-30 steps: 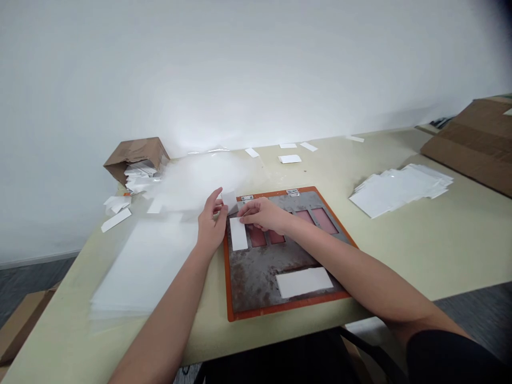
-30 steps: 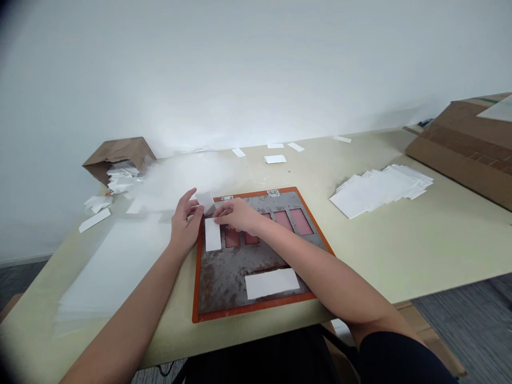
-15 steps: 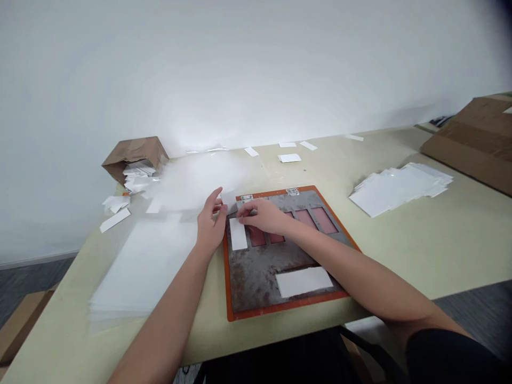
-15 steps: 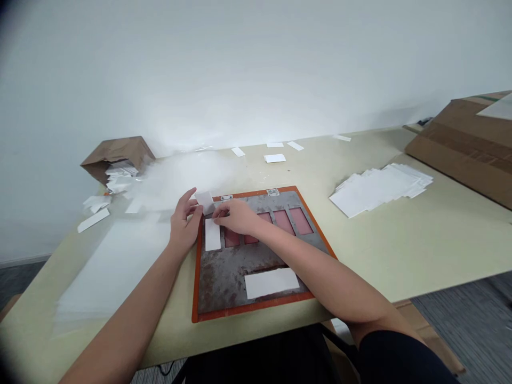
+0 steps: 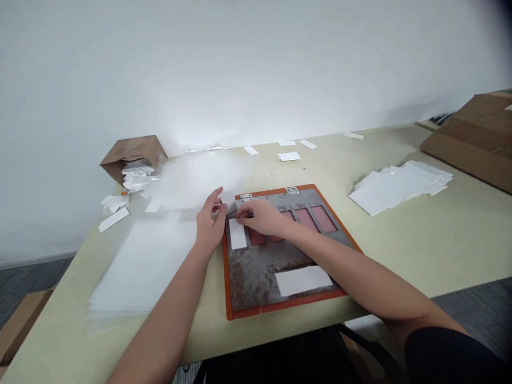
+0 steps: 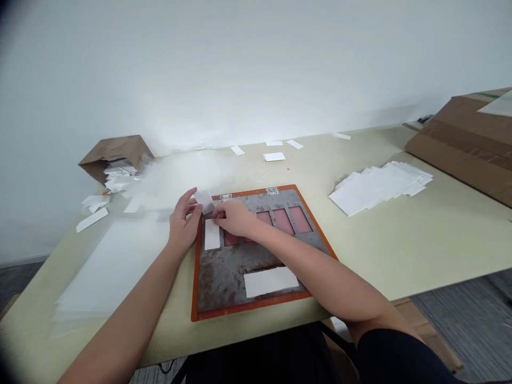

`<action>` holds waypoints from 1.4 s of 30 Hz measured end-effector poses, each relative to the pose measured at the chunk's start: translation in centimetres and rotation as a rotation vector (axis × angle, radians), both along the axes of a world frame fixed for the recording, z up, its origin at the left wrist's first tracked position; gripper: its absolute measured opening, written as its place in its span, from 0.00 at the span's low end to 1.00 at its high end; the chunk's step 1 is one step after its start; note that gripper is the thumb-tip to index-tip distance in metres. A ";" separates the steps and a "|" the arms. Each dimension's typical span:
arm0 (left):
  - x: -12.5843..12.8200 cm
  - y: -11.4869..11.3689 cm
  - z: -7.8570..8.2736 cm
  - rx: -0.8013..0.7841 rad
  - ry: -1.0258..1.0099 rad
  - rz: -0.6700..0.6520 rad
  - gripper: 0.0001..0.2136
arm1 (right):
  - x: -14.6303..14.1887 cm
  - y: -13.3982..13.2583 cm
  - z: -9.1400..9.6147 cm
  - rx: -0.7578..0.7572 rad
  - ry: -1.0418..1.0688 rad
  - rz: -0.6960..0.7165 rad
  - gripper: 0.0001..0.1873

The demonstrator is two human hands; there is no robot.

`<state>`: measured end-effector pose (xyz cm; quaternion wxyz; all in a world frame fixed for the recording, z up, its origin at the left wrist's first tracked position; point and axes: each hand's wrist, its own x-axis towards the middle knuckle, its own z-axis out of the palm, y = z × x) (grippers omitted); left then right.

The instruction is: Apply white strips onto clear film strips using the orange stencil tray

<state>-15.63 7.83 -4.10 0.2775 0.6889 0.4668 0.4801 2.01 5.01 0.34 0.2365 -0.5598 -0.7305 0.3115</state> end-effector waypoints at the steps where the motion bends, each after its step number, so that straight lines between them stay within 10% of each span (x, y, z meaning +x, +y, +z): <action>1: 0.0 0.0 0.0 0.000 -0.001 -0.001 0.21 | 0.0 0.0 0.0 0.002 -0.004 0.001 0.05; 31: 0.0 -0.1 0.0 0.021 0.006 -0.017 0.20 | 0.1 -0.1 -0.1 0.125 0.010 -0.088 0.10; 42: 0.0 -0.1 0.0 0.052 0.016 -0.020 0.19 | 0.2 -0.8 1.0 0.376 -0.484 -0.102 0.27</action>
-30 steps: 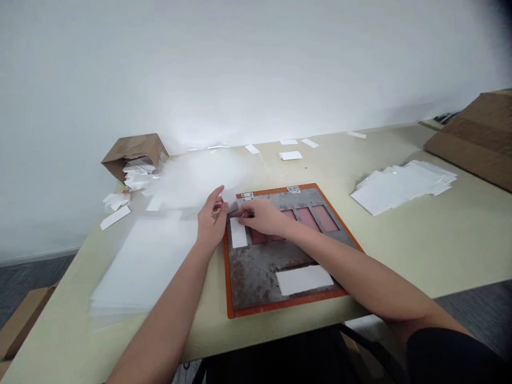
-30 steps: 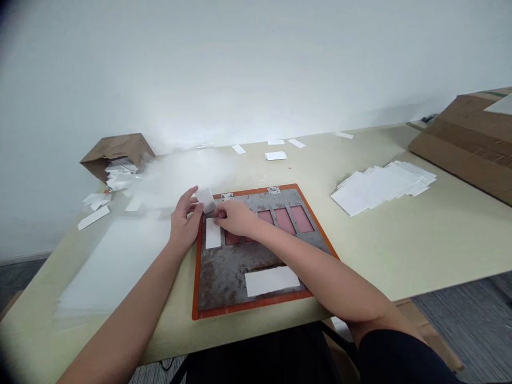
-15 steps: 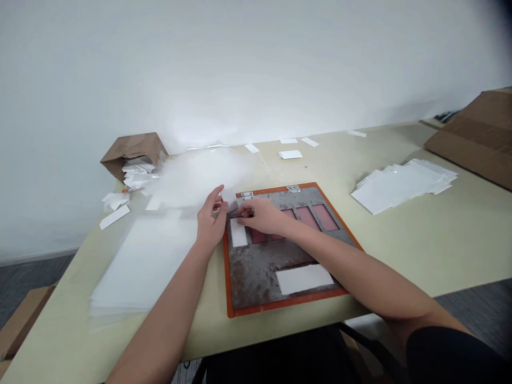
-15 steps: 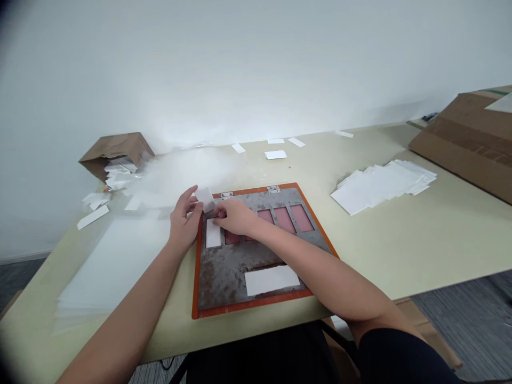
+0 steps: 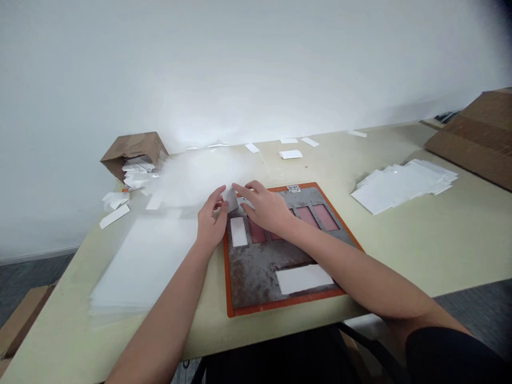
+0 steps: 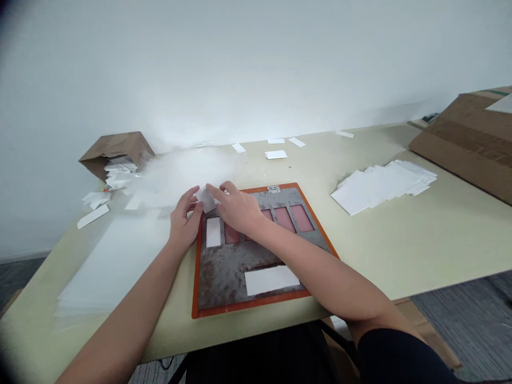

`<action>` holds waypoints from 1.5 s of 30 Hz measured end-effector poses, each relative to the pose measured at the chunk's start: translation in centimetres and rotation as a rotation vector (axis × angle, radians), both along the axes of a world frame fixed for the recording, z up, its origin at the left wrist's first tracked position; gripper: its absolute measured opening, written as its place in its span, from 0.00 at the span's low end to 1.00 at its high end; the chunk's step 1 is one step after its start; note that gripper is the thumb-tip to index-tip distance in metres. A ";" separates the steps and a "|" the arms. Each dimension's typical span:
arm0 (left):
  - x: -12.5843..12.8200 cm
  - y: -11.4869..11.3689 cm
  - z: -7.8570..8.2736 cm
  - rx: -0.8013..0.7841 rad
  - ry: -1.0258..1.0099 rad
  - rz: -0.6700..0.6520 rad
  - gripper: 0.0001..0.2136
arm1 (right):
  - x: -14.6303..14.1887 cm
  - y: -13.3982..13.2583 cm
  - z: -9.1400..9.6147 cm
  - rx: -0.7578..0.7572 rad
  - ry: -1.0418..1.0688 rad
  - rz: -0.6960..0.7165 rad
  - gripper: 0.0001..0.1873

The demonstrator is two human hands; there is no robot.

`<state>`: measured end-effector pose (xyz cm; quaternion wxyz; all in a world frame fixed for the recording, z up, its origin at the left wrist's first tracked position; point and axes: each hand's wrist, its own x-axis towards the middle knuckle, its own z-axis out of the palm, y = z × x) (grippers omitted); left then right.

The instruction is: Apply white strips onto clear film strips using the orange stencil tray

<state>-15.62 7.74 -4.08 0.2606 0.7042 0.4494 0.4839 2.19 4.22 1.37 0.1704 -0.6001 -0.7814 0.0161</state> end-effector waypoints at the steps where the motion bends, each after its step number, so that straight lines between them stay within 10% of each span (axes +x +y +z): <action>1: 0.0 0.0 0.0 -0.001 -0.001 0.005 0.19 | 0.0 0.0 0.0 0.007 -0.028 0.002 0.27; 8: 0.2 -0.4 0.6 0.005 -0.007 0.005 0.20 | 0.0 0.1 -0.1 0.046 -0.080 0.025 0.25; 18: 0.1 -0.2 0.5 0.009 -0.022 0.008 0.21 | 2.1 0.8 1.5 -0.092 0.547 0.396 0.09; 27: 0.3 -0.4 0.6 -0.017 -0.016 0.025 0.19 | 4.8 0.1 1.0 -0.687 0.929 0.071 0.10; 45: 0.1 0.1 -0.2 -0.050 0.005 0.028 0.23 | 4.5 -0.3 0.1 -0.729 0.989 -0.060 0.05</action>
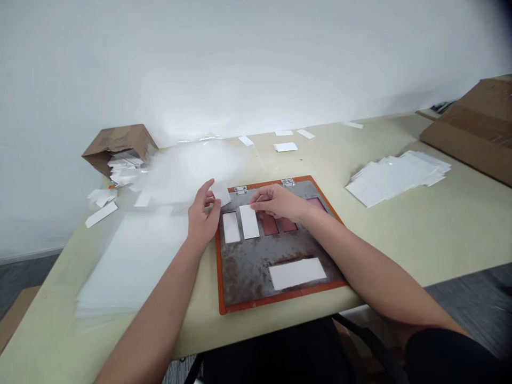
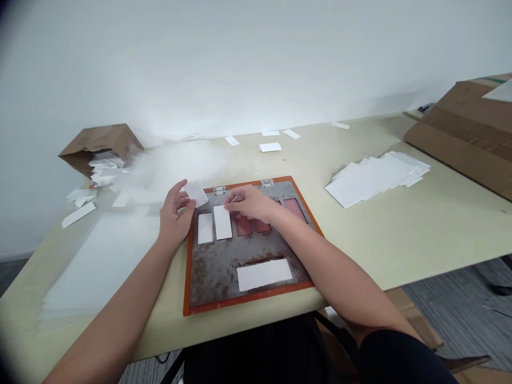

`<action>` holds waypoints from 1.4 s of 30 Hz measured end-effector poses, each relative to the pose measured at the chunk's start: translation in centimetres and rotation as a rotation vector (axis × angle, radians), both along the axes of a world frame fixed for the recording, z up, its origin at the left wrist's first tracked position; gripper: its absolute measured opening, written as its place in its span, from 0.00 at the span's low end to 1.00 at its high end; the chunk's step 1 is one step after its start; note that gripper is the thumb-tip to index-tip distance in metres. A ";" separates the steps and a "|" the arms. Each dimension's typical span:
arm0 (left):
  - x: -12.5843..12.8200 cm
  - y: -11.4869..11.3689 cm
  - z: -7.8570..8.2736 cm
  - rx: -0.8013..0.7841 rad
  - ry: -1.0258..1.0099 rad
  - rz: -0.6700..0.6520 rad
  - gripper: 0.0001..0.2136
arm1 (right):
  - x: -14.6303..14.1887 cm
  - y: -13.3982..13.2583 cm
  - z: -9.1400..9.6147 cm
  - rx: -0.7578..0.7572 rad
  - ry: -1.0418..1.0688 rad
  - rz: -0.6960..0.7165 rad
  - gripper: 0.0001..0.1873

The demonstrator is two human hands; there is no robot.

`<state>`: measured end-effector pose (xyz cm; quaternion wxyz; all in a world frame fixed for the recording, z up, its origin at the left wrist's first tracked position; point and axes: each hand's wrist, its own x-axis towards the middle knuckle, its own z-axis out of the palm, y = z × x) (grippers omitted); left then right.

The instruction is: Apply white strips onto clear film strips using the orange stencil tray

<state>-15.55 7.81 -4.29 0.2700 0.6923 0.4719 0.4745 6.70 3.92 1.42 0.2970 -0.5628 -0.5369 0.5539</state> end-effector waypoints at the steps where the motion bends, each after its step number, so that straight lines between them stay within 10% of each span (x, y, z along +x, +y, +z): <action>1: 0.0 0.0 0.0 -0.002 0.000 -0.002 0.23 | 0.0 0.0 0.0 0.001 -0.001 0.000 0.05; 42: 0.0 0.0 0.0 0.021 0.016 -0.004 0.24 | 0.0 0.0 -0.3 0.000 -0.017 0.005 0.04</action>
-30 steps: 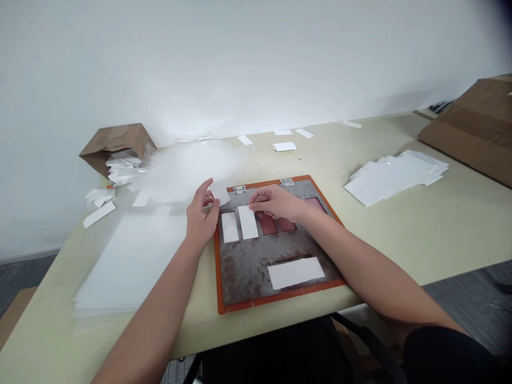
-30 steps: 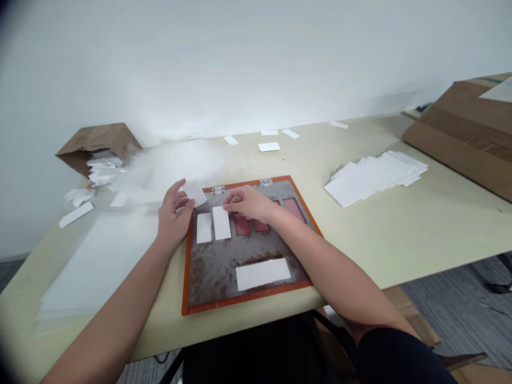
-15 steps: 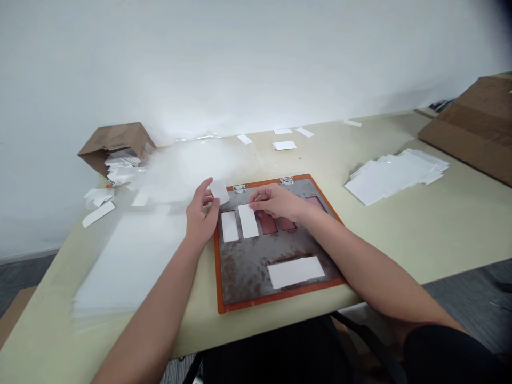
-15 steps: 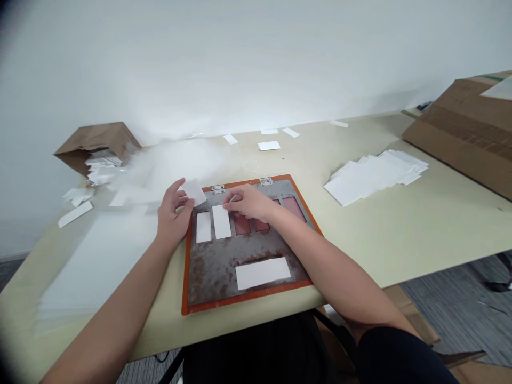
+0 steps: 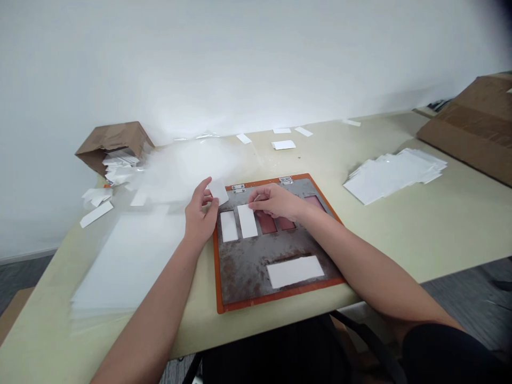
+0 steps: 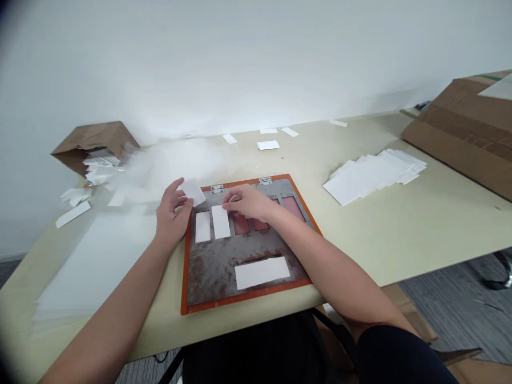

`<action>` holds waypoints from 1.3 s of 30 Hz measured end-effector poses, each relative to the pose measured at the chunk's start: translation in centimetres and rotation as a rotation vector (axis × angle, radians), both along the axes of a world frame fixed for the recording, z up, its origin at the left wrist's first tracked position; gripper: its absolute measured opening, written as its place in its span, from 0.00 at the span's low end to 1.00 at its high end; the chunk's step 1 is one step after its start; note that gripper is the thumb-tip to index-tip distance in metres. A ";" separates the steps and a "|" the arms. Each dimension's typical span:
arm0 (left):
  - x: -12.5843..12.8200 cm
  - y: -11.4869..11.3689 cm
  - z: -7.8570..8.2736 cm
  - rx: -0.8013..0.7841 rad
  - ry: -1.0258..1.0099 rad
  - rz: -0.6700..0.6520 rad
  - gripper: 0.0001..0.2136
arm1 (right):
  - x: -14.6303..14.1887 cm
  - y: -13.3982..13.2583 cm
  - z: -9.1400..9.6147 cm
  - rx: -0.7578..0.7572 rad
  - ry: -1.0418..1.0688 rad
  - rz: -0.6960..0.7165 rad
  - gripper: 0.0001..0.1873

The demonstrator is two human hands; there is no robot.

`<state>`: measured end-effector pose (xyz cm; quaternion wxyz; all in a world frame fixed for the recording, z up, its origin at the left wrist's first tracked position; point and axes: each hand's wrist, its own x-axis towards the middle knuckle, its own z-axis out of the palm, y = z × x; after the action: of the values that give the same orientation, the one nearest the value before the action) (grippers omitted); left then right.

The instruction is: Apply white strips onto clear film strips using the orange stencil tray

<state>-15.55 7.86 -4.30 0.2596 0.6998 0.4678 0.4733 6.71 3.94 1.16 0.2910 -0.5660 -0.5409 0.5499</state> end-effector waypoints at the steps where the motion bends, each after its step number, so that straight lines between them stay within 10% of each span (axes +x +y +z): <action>1: 0.0 0.0 0.0 0.002 -0.001 -0.001 0.24 | 0.0 0.0 -0.1 0.004 -0.003 -0.001 0.04; 27: 0.1 0.0 0.0 0.034 0.021 0.006 0.24 | 0.0 -0.1 -0.1 0.014 -0.027 0.017 0.04; 39: 0.1 0.0 0.0 0.014 0.005 -0.006 0.24 | -0.2 0.0 -0.8 0.329 -0.348 0.041 0.03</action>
<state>-15.48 7.89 -4.31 0.2549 0.7043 0.4630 0.4739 6.55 3.99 0.41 0.2702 -0.5861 -0.6767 0.3543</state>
